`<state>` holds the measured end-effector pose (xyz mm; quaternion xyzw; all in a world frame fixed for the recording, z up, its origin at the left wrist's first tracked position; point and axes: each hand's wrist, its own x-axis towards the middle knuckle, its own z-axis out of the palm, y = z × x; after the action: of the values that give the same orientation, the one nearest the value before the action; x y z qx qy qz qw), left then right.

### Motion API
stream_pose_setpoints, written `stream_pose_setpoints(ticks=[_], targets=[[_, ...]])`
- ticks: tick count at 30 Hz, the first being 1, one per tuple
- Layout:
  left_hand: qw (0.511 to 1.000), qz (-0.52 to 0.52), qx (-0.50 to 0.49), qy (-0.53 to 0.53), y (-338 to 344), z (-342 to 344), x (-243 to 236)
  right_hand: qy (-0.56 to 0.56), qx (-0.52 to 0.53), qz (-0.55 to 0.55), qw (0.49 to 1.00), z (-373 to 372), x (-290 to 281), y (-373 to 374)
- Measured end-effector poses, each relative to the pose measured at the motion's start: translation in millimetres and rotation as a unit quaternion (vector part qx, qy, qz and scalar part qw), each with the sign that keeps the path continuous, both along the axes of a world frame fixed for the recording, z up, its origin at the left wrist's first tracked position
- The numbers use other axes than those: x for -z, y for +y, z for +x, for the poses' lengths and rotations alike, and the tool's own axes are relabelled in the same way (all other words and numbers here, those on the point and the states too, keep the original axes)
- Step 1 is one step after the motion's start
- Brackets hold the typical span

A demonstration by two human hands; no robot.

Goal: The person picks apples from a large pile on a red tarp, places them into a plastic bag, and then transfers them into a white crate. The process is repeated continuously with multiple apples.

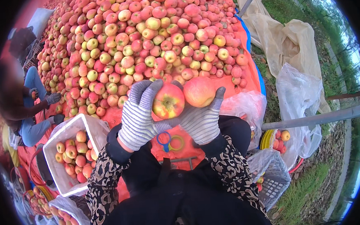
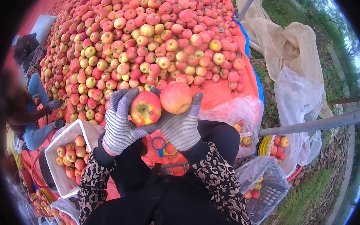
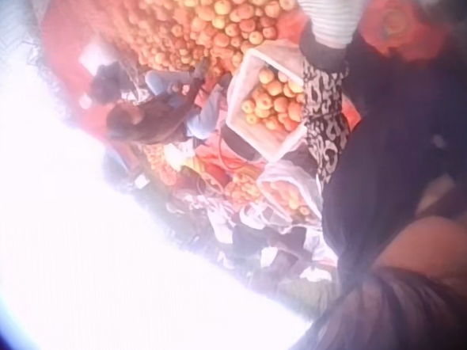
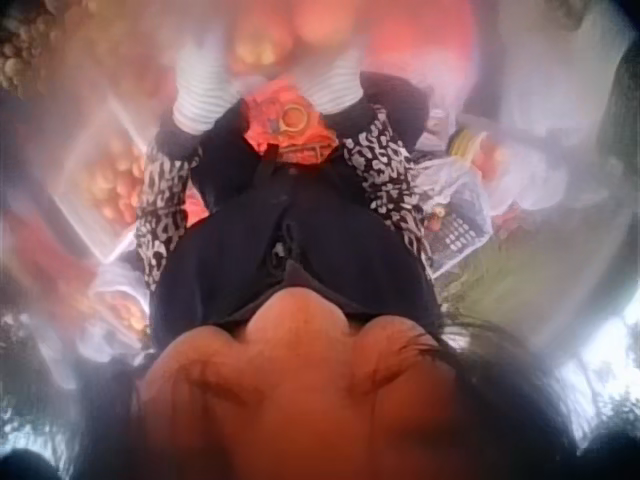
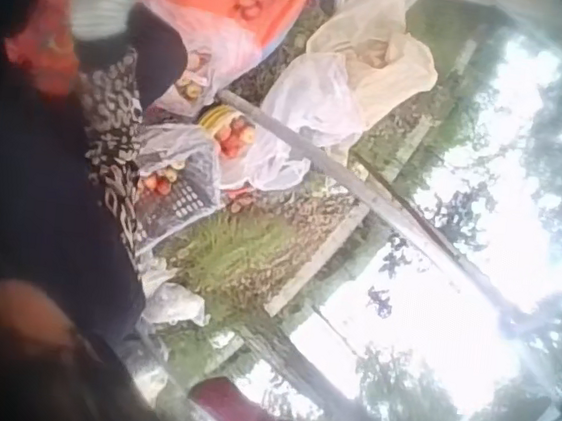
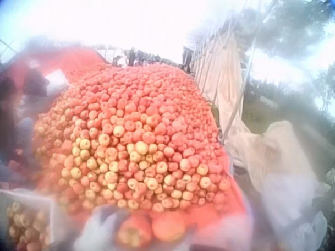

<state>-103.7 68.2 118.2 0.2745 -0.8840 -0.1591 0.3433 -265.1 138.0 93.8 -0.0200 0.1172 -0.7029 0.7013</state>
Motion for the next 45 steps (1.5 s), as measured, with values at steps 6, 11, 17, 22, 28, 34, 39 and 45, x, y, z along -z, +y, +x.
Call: stream_pose_setpoints(ticks=[6, 11, 17, 22, 28, 34, 39, 45], targets=[[0.95, 0.264, 0.15, 0.067, 26, -43, 9, -0.03, 0.071, -0.041, 0.996, -19, -4, 47], [0.895, 0.332, 0.281, 0.098, 48, -88, 1, -0.062, 0.164, -0.067, 0.982, -52, -12, 91], [0.779, 0.545, 0.231, 0.205, 37, -120, 23, -0.072, 0.288, -0.125, 0.947, -105, 12, 136], [0.77, 0.589, 0.133, 0.207, -17, -84, 83, -0.001, 0.41, -0.044, 0.911, -193, 93, 180], [0.714, 0.682, 0.008, 0.157, -12, -67, 132, -0.052, 0.511, 0.215, 0.83, -226, 196, 208], [0.684, 0.716, -0.058, 0.126, -12, -71, 172, -0.056, 0.433, 0.08, 0.896, -222, 307, 252], [0.648, 0.738, -0.113, 0.154, -12, -55, 221, -0.041, 0.433, 0.354, 0.828, -180, 300, 235], [0.632, 0.751, -0.135, 0.131, -12, -69, 280, -0.006, 0.534, 0.451, 0.715, -215, 300, 251]])
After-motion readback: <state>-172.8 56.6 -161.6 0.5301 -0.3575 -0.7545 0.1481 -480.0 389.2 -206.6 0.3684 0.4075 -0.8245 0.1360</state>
